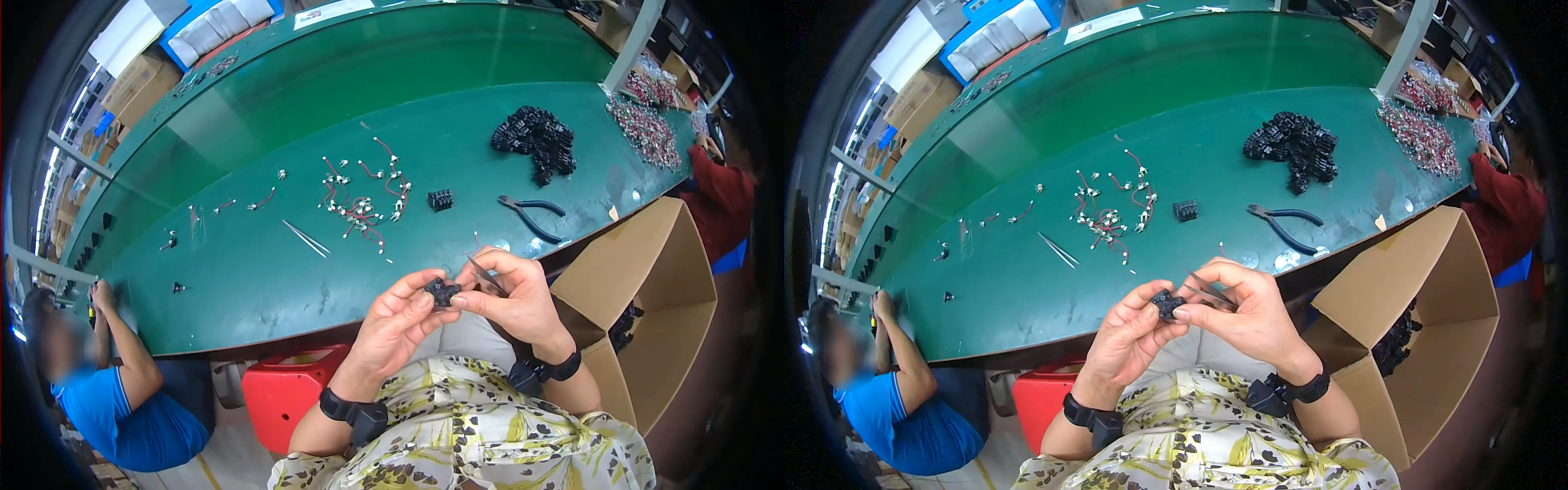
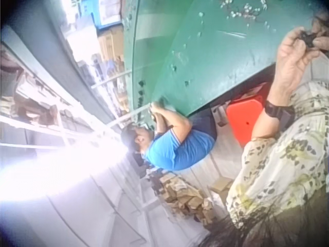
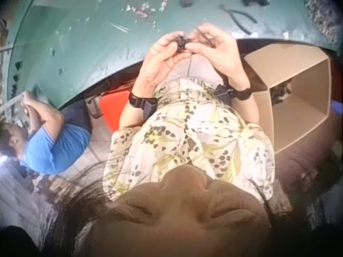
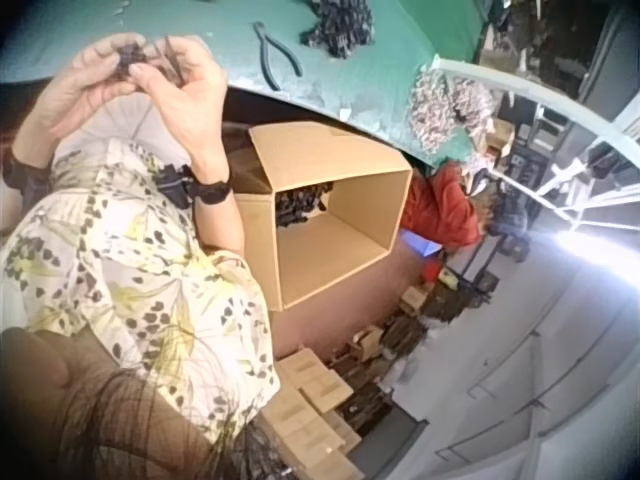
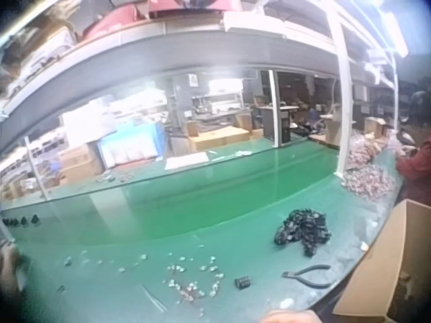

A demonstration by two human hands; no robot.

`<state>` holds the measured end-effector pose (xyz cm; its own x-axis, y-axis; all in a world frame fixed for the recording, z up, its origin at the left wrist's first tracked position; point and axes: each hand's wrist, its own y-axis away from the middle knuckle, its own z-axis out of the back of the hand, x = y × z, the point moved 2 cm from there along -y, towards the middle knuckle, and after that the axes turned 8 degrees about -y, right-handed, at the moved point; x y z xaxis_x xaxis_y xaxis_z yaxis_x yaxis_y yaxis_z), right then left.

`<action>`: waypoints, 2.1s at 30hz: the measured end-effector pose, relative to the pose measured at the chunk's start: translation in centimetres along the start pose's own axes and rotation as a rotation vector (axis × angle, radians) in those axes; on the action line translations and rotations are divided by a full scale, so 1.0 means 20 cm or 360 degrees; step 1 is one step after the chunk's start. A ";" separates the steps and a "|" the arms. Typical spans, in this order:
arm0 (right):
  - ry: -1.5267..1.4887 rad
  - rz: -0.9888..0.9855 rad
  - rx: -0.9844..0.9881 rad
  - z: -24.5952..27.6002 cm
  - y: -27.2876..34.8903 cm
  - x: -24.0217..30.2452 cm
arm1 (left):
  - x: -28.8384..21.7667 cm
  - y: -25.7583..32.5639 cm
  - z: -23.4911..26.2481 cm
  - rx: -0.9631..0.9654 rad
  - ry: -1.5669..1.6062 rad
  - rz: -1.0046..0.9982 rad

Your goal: The person sits at a green workbench and assembles small electronic components by hand. They repeatedly pick up black plastic housings and red-and-white wires, inserting the wires into the housings to create finished units. The person places the completed assemblies into a cardboard box on the right side of the table.

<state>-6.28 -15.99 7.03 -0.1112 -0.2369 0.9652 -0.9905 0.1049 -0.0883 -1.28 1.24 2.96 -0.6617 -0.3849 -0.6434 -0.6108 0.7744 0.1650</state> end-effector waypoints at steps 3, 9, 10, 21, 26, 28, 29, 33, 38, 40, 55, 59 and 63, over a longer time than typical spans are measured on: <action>-0.0178 -0.0123 0.0009 -0.01 0.05 0.01 | 0.02 0.05 0.00 0.0026 0.0096 -0.0093; -0.0394 -0.0301 -0.0063 -0.04 0.16 0.07 | 0.02 0.12 -0.05 -0.0017 0.0140 -0.0212; -0.0272 -0.0270 -0.0012 -0.05 0.16 0.06 | 0.02 0.13 -0.05 -0.0035 0.0126 -0.0204; -0.0500 -0.0289 -0.0315 -0.03 0.07 0.01 | 0.04 0.04 -0.03 -0.0193 -0.0107 -0.0319; -0.0818 -0.0491 -0.0344 -0.01 0.06 -0.09 | 0.04 -0.02 0.00 -0.0166 -0.0290 -0.0443; -0.0875 -0.0516 -0.0391 -0.01 0.04 -0.10 | 0.04 -0.04 0.01 -0.0183 -0.0389 -0.0533; -0.0910 -0.0530 -0.0394 -0.02 0.04 -0.10 | 0.04 -0.05 0.01 -0.0184 -0.0448 -0.0593; -0.1073 -0.0603 -0.0381 -0.04 0.04 -0.12 | 0.04 -0.09 0.01 -0.0219 -0.0870 -0.0982; -0.1084 -0.0665 -0.0373 -0.03 0.02 -0.14 | 0.06 -0.09 -0.01 -0.0334 -0.1098 -0.1089; -0.1083 -0.0685 -0.0379 -0.04 0.01 -0.13 | 0.06 -0.09 -0.01 -0.0352 -0.1171 -0.1116; -0.0910 -0.0408 -0.0563 0.03 -0.03 -0.11 | 0.09 -0.12 0.05 -0.0327 -0.0260 -0.0671; -0.0897 -0.0470 -0.0467 0.06 -0.04 -0.10 | 0.07 -0.12 0.06 -0.0307 -0.0206 -0.0526; -0.0685 -0.0481 -0.0330 0.07 -0.04 -0.11 | 0.08 -0.12 0.10 -0.0225 -0.0133 -0.0395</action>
<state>-5.32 -16.97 4.64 0.1092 -0.6537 0.7488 -0.9518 0.1485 0.2685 0.01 -0.20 0.15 -0.4502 -0.5066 -0.7353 -0.8079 0.5818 0.0938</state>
